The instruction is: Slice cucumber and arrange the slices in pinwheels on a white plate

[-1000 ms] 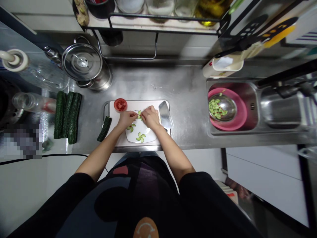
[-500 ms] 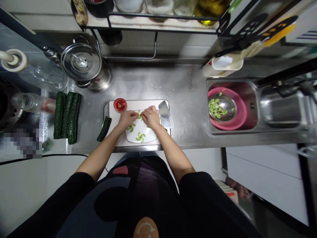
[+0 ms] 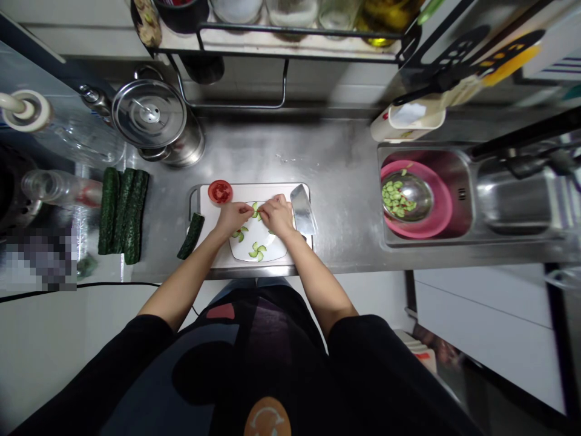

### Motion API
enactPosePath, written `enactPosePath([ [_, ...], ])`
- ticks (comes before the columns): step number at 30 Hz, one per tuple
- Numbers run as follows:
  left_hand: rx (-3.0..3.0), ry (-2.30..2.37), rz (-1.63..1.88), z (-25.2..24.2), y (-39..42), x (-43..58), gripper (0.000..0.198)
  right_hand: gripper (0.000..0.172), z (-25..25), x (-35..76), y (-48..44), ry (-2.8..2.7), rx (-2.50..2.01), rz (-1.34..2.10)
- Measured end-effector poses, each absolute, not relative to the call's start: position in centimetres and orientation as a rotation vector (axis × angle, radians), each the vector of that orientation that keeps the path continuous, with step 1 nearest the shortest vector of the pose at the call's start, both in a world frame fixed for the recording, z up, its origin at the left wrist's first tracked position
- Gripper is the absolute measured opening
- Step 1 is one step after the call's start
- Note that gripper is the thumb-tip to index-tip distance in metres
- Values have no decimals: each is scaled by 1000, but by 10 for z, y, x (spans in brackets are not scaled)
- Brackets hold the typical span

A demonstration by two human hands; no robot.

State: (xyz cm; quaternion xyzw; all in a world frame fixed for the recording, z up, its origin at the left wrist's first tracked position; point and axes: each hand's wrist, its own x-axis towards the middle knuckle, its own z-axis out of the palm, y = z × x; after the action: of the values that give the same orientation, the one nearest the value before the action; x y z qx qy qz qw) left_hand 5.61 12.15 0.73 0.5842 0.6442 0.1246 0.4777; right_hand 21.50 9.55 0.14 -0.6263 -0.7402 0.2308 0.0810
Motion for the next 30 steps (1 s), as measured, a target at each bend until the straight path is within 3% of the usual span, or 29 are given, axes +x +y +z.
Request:
enactPosePath([
  [30, 1520, 1569, 304, 13, 121, 62, 10, 23, -1, 219, 95, -2213, -1857, 698],
])
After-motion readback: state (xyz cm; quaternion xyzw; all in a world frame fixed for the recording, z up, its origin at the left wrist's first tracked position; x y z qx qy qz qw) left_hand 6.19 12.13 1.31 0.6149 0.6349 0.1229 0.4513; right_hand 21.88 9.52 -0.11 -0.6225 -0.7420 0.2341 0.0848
